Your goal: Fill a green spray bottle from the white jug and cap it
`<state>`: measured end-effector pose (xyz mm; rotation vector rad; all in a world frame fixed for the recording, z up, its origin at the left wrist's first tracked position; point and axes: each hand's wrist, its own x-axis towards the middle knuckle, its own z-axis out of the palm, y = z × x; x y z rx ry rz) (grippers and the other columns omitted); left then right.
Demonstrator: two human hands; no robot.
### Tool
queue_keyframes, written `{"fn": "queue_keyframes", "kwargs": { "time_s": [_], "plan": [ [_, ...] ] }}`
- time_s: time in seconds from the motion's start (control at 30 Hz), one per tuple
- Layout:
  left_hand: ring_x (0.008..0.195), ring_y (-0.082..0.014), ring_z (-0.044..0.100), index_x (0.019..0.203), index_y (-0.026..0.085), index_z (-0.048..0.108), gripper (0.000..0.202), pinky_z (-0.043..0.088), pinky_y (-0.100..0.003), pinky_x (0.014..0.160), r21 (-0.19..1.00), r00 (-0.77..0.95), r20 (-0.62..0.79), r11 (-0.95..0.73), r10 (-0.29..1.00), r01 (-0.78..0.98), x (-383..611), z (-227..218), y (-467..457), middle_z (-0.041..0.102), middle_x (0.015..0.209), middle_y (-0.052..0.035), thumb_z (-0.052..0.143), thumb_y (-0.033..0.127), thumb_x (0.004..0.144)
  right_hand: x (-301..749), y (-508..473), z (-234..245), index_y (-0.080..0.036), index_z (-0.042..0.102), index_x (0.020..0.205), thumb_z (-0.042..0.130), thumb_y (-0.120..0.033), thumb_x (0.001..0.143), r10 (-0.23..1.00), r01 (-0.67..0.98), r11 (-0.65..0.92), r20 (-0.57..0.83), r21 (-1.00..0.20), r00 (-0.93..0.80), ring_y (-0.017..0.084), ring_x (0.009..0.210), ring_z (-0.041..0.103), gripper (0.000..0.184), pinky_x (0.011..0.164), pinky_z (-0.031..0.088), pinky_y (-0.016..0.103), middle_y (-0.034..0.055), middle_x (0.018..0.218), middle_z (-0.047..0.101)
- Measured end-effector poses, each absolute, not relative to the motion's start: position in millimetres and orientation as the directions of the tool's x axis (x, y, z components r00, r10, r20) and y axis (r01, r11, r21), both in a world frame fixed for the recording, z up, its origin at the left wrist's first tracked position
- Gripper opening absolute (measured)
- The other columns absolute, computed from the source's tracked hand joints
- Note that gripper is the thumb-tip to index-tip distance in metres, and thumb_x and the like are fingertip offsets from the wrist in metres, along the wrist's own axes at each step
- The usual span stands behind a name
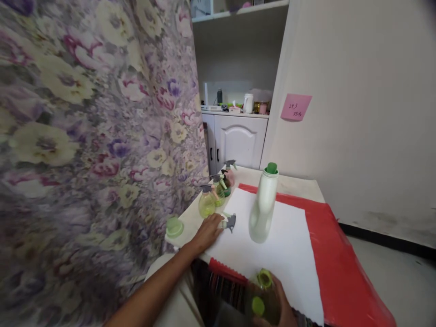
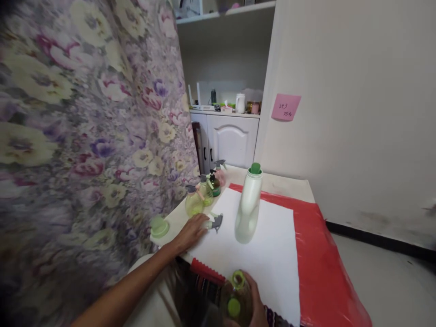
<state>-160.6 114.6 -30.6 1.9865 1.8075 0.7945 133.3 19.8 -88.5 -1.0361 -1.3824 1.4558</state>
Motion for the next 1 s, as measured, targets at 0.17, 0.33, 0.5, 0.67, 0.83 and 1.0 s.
{"fn": "queue_keyframes", "kwargs": {
  "time_s": [0.17, 0.33, 0.5, 0.67, 0.83, 1.0],
  "plan": [
    [0.104, -0.0207, 0.061, 0.106, 0.022, 0.062, 0.022, 0.046, -0.033, 0.094, 0.689, 0.027, 0.193, -0.155, 0.981, 0.708, -165, -23, 69, 0.068, 0.108, -0.0055, 0.050, 0.027, 0.089, 114, 54, -70, -0.022, 0.036, 0.132, 0.074, -0.038, 0.060, 0.951, 0.077, 0.056, 0.030, -0.995, -0.307, 0.030, 0.131, 0.048, 0.082, 0.112, 0.038, 0.043, 0.0128, 0.139, 0.050],
    [0.092, -0.0198, 0.066, 0.098, 0.020, 0.064, 0.022, 0.049, -0.031, 0.085, 0.790, -0.058, 0.207, -0.132, 0.977, 0.598, -147, -36, 49, 0.072, 0.094, -0.0044, 0.047, 0.033, 0.091, 86, 80, -65, -0.023, 0.035, 0.133, 0.074, -0.031, 0.065, 0.951, 0.137, 0.145, 0.100, -0.980, -0.292, 0.029, 0.132, 0.045, 0.079, 0.114, 0.033, 0.046, 0.0125, 0.141, 0.047],
    [0.098, -0.0206, 0.067, 0.104, 0.020, 0.061, 0.027, 0.049, -0.032, 0.089, 0.855, -0.086, 0.229, -0.158, 0.970, 0.493, -115, -49, 56, 0.073, 0.101, -0.0062, 0.044, 0.039, 0.094, 76, 96, -84, -0.021, 0.034, 0.136, 0.073, -0.024, 0.063, 0.965, 0.153, 0.143, 0.103, -0.978, -0.243, 0.029, 0.136, 0.041, 0.083, 0.117, 0.030, 0.047, 0.0126, 0.144, 0.046],
    [0.116, -0.0241, 0.060, 0.128, 0.022, 0.052, 0.048, 0.044, -0.038, 0.102, 0.876, -0.010, 0.264, -0.236, 0.964, 0.420, -97, -69, 75, 0.066, 0.124, -0.0096, 0.051, 0.048, 0.088, 74, 95, -91, -0.020, 0.035, 0.139, 0.072, -0.022, 0.060, 0.973, 0.165, 0.142, 0.107, -0.976, -0.205, 0.030, 0.135, 0.043, 0.087, 0.115, 0.034, 0.045, 0.0119, 0.144, 0.047],
    [0.131, -0.0320, 0.049, 0.142, 0.022, 0.040, 0.096, 0.036, -0.044, 0.112, 0.877, 0.076, 0.245, -0.255, 0.966, 0.406, -94, -98, 88, 0.052, 0.144, -0.0127, 0.076, 0.059, 0.061, 84, 93, -123, -0.018, 0.038, 0.140, 0.071, -0.037, 0.063, 0.938, 0.008, 0.310, 0.304, -0.951, -0.164, 0.032, 0.132, 0.048, 0.086, 0.110, 0.042, 0.041, 0.0132, 0.141, 0.051],
    [0.135, -0.0348, 0.044, 0.144, 0.025, 0.039, 0.111, 0.034, -0.044, 0.114, 0.819, 0.059, 0.160, -0.166, 0.985, 0.550, -93, -113, 90, 0.049, 0.148, -0.0106, 0.089, 0.038, 0.047, 113, 109, -123, -0.023, 0.058, 0.124, 0.061, -0.049, 0.079, 0.957, -0.040, 0.286, 0.287, -0.957, -0.043, 0.028, 0.127, 0.055, 0.052, 0.106, 0.047, 0.038, 0.0107, 0.131, 0.063]
  ]
}}
